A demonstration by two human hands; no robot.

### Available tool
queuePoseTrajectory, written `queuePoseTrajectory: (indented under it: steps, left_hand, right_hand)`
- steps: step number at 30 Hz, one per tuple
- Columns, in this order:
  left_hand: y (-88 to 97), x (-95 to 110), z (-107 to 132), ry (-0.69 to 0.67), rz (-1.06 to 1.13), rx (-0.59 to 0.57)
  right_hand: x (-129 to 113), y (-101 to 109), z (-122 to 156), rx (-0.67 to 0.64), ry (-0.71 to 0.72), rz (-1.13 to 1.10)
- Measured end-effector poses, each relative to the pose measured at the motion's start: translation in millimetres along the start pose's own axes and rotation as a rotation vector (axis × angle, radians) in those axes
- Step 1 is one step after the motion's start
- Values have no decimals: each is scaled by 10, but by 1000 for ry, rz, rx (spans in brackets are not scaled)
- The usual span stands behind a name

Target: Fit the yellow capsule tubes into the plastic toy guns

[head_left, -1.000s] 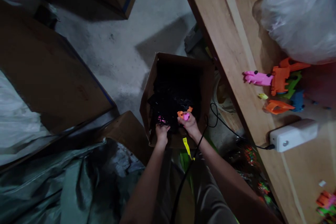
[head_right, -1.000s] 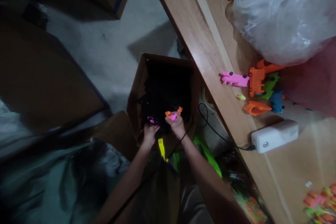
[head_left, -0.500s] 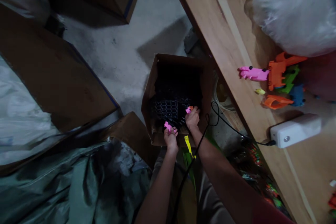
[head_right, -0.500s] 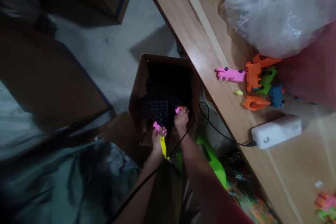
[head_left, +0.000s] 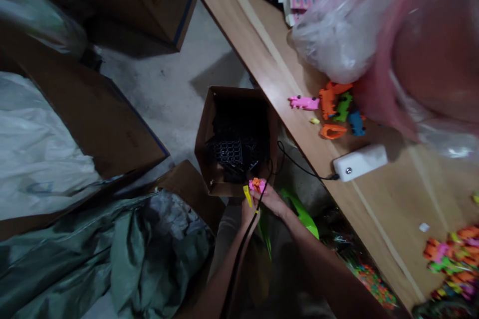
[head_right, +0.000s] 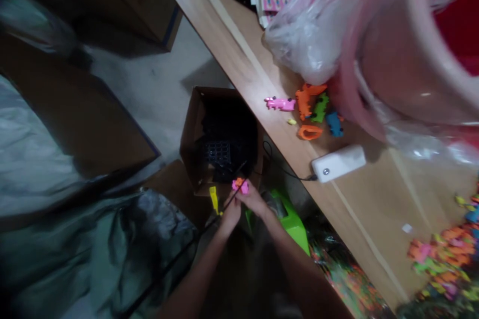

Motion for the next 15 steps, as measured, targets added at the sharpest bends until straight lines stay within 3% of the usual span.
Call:
queuePoseTrajectory:
  steps: [4,8,10,15]
  left_hand:
    - [-142,167,689,-16,-112,-187]
    - [-364,305,1197,-56,-197,-462]
    - [-373,358,1280,-60,-237,-450]
    - [-88,540,1234,-136,-413,-202]
  right_hand:
    - [16,397,720,77,-52,4]
    - [-116,1167,1499,43,-98,22]
    - [-271,1742,1854,113,-102,39]
    - [-948,3585,2668,735,9,68]
Point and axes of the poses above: each hand's wrist, its own z-axis away from the middle knuckle, its own y-axis out of the back of the hand, x = y × z, the point moved 5 cm from there along -z, towards the middle knuckle, and after that the axes turned 8 degrees about -y, right-handed, at the moved point
